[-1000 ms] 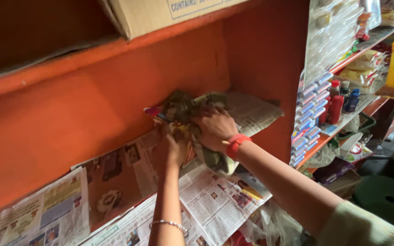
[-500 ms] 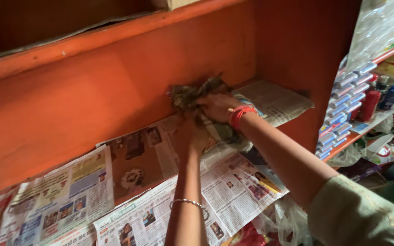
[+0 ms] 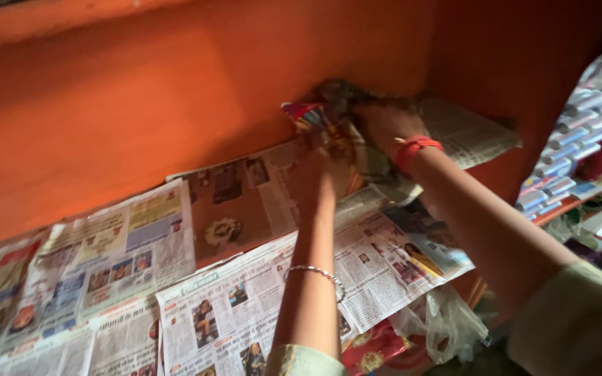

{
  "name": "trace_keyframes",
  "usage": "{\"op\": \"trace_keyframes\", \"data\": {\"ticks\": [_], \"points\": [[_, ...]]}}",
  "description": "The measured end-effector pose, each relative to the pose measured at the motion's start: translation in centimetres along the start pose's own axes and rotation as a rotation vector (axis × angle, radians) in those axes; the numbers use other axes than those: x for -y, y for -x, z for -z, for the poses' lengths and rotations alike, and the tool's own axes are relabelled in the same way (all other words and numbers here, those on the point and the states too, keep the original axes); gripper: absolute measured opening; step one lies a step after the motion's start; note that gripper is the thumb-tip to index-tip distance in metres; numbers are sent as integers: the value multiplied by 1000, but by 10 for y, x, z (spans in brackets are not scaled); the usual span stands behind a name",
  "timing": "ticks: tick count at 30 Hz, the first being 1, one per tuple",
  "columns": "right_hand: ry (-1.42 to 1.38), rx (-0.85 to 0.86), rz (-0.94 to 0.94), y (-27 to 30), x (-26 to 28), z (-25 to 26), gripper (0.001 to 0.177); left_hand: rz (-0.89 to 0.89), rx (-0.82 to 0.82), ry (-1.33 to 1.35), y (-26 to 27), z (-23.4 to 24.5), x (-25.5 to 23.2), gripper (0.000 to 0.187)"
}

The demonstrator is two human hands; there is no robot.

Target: The person wipes the surface of orange shelves covered with newspapers using a cloth. They move the cloth back and forth across the shelf surface, occasionally adjusting the cloth or shifting their position to reach different areas.

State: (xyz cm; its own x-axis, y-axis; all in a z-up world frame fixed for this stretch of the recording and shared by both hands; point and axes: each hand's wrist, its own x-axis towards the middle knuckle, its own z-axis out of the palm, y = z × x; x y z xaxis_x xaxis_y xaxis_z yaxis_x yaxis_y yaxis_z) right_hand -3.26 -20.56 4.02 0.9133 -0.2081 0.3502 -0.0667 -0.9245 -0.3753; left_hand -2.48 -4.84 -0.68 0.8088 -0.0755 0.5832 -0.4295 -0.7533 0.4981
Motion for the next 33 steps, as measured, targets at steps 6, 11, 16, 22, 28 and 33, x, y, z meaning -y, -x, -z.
{"op": "trace_keyframes", "data": {"ticks": [6,11,16,22,28,33], "points": [[126,153,142,32,20,16,43,11,-1,-4,-4,-4,0,75],[33,35,520,58,6,15,45,99,179,-87,-3,3,-4,53],[-27,-17,779,33,-35,14,41,98,147,-68,0,10,-6,47],[-111,116,488,-27,-27,4,39,11,5,21,2,6,-2,79],[206,-39,555,-18,-3,4,36,158,178,-79,-5,7,-6,69],[42,204,452,23,-13,18,43,157,110,-58,1,8,-7,51]]}}
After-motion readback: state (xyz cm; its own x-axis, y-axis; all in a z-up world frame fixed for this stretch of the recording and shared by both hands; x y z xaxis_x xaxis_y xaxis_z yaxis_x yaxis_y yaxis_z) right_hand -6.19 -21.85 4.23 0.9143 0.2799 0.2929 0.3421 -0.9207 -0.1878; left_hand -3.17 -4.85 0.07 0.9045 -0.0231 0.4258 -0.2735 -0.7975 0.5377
